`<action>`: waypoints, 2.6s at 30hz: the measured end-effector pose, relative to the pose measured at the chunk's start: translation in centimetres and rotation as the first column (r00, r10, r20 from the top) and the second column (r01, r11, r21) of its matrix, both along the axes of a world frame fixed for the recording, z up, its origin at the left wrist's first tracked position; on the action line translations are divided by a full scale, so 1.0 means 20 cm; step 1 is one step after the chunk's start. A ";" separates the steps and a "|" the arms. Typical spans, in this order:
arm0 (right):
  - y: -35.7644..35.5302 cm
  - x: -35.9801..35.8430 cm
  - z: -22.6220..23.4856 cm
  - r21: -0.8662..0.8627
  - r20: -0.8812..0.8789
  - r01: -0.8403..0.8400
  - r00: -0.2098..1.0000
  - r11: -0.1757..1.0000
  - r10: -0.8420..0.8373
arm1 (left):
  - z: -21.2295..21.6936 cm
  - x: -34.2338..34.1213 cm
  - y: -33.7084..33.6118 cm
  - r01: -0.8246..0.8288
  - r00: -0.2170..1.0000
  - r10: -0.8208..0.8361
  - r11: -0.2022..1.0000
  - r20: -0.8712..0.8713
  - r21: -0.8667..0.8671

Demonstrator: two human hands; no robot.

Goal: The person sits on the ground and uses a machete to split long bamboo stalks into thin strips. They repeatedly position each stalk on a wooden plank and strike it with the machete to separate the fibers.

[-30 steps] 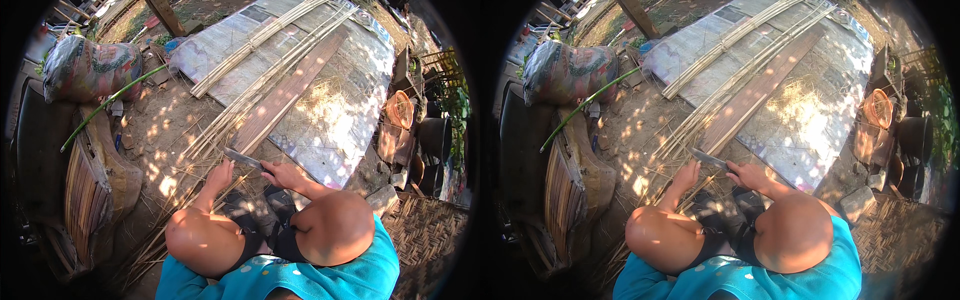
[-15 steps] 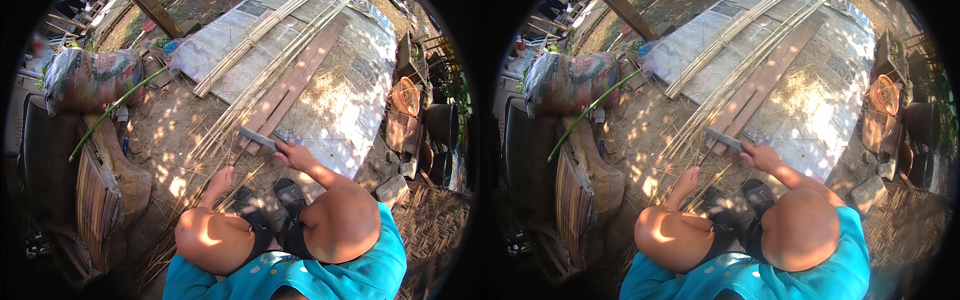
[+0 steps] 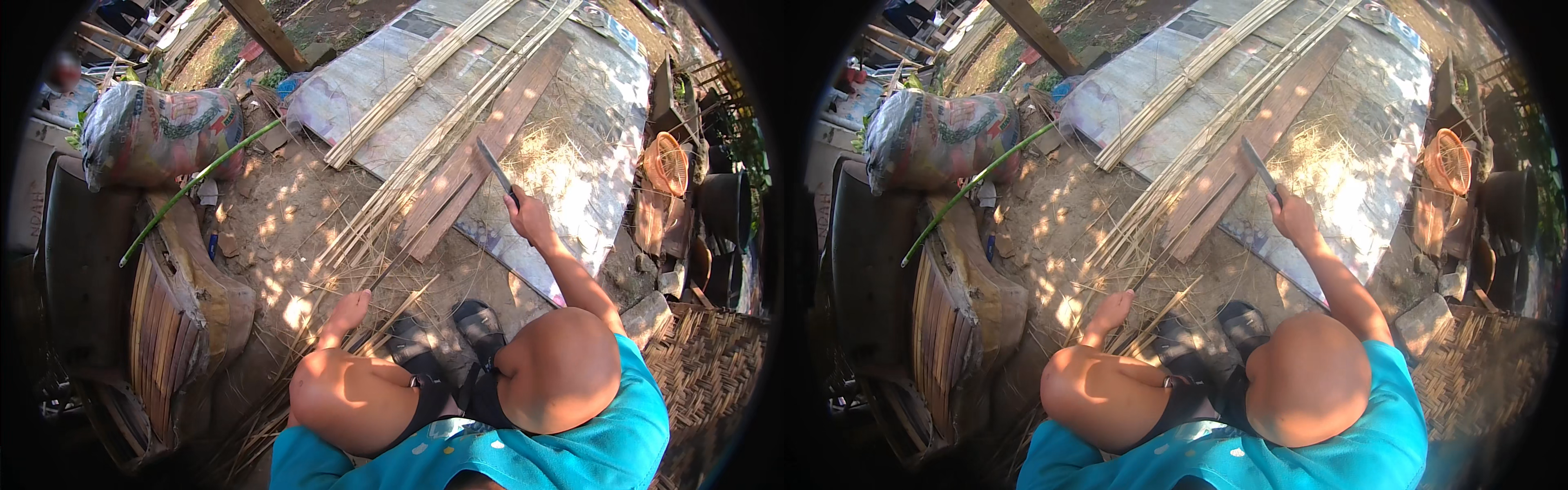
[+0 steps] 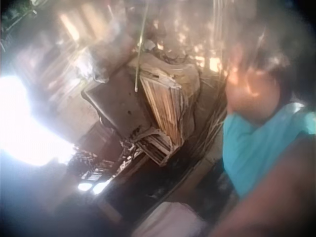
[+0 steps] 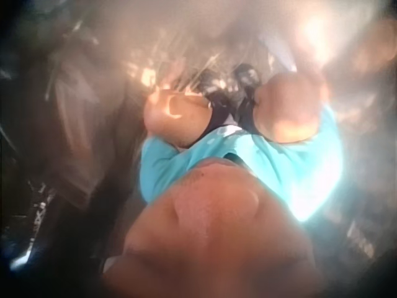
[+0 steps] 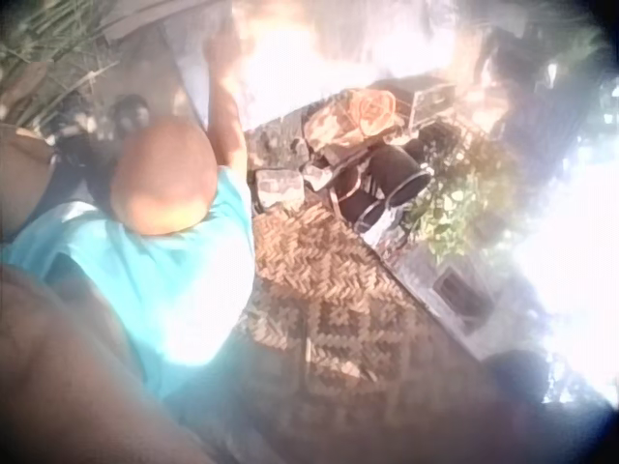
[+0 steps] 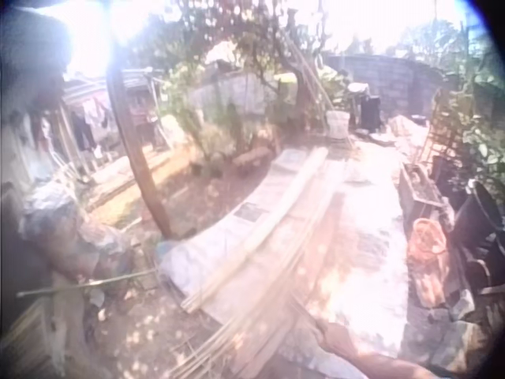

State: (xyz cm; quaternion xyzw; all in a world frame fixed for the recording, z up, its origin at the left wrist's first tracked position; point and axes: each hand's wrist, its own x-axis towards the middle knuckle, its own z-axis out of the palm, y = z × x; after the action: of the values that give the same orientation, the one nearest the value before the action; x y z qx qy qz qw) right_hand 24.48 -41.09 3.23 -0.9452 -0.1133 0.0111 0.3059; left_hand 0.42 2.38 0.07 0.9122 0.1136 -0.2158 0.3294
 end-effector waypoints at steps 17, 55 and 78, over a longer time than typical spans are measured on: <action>0.25 -0.44 -0.01 -0.126 -0.082 -0.367 0.930 0.922 0.359 | 0.07 0.23 -0.25 0.023 1.000 -0.023 0.976 0.004 -0.218; -0.02 -0.44 -0.15 0.145 -0.377 0.078 0.926 0.986 -0.017 | 0.82 1.08 0.44 -0.227 0.736 -0.056 0.918 0.675 0.324; 0.21 -0.58 -0.09 0.587 -0.793 0.666 0.362 0.460 0.490 | 0.25 1.53 -0.73 0.390 0.863 -0.467 0.859 0.193 0.333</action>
State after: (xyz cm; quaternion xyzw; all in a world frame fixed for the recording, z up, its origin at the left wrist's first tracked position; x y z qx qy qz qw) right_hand 12.87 -36.79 1.40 -0.4534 0.1573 0.4580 0.7483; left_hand 31.06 -12.30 5.13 0.9723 -0.1097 -0.1406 0.1510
